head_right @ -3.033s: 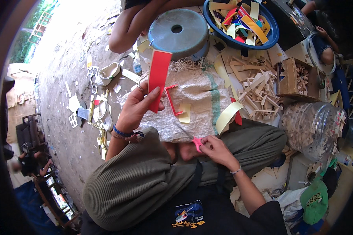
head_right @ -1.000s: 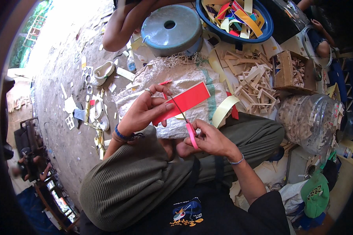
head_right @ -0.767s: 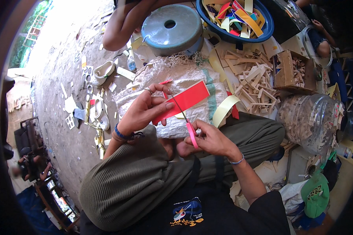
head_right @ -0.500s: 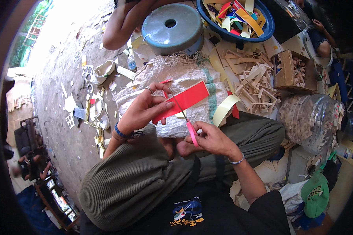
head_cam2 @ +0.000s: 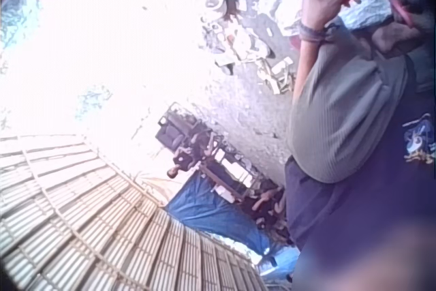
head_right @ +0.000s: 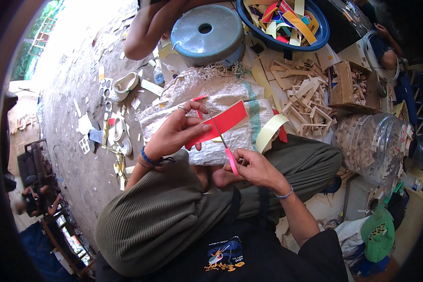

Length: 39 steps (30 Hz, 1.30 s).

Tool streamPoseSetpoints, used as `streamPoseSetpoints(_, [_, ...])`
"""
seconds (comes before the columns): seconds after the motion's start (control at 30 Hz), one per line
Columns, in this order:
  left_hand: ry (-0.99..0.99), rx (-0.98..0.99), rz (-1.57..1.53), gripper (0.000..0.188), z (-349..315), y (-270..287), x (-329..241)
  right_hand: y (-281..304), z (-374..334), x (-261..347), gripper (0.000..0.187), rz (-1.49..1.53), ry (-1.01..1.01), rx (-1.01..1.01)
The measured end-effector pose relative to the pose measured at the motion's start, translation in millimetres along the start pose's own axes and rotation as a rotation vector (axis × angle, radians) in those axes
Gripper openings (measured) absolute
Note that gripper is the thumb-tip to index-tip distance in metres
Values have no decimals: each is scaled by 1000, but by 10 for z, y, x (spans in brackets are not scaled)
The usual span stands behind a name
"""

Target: The person cuts a red printed cardstock strip into smaller pieces using pink scissors, then folds and assembles the pieces into a small decorative item. The person handles the cardstock and scissors throughout, working on the floor among scattered materials.

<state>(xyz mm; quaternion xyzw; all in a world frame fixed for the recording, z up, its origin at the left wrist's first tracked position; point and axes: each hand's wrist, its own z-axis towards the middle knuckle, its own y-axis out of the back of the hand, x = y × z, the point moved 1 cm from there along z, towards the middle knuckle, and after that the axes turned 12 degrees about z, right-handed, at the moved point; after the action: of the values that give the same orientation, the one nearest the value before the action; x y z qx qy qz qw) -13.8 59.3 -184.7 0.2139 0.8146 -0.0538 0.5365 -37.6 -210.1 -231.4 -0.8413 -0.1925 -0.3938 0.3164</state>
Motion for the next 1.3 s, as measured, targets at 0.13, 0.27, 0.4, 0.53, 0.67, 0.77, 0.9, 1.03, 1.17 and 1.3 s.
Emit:
streamPoseSetpoints(0.13, [-2, 9, -14, 38, 16, -14, 8, 23, 13, -47, 22, -29, -17, -8])
streamPoseSetpoints(0.27, [18, -1, -45, 37, 26, -27, 18, 40, 30, -102, 21, -45, 14, -28])
streamPoseSetpoints(0.4, [14, 6, -34, 34, 39, -19, 69, 64, 49, -162, 22, -62, -3, -88])
streamPoseSetpoints(0.53, [-8, 13, -58, 31, 48, -72, 157, 194, 49, -218, 19, -267, 144, -283])
streamPoseSetpoints(0.67, [-115, -5, -1, 27, 2, -164, 201, 374, 110, -333, 36, -821, 310, -555])
streamPoseSetpoints(0.77, [-153, -35, -3, 22, -135, -153, 175, 475, 218, -460, 44, -1025, 239, -680])
streamPoseSetpoints(0.9, [-287, -171, 116, 23, -434, -29, 11, 635, 364, -590, 37, -1038, 80, -795])
streamPoseSetpoints(1.03, [-366, -244, 127, 23, -686, 138, -308, 725, 514, -688, 30, -1295, 546, -689])
streamPoseSetpoints(1.17, [-540, -373, 204, 25, -840, 222, -683, 769, 652, -567, 19, -1348, 225, -540])
streamPoseSetpoints(1.3, [-606, -369, 314, 27, -880, 162, -882, 558, 636, 16, 23, -389, 383, -218])
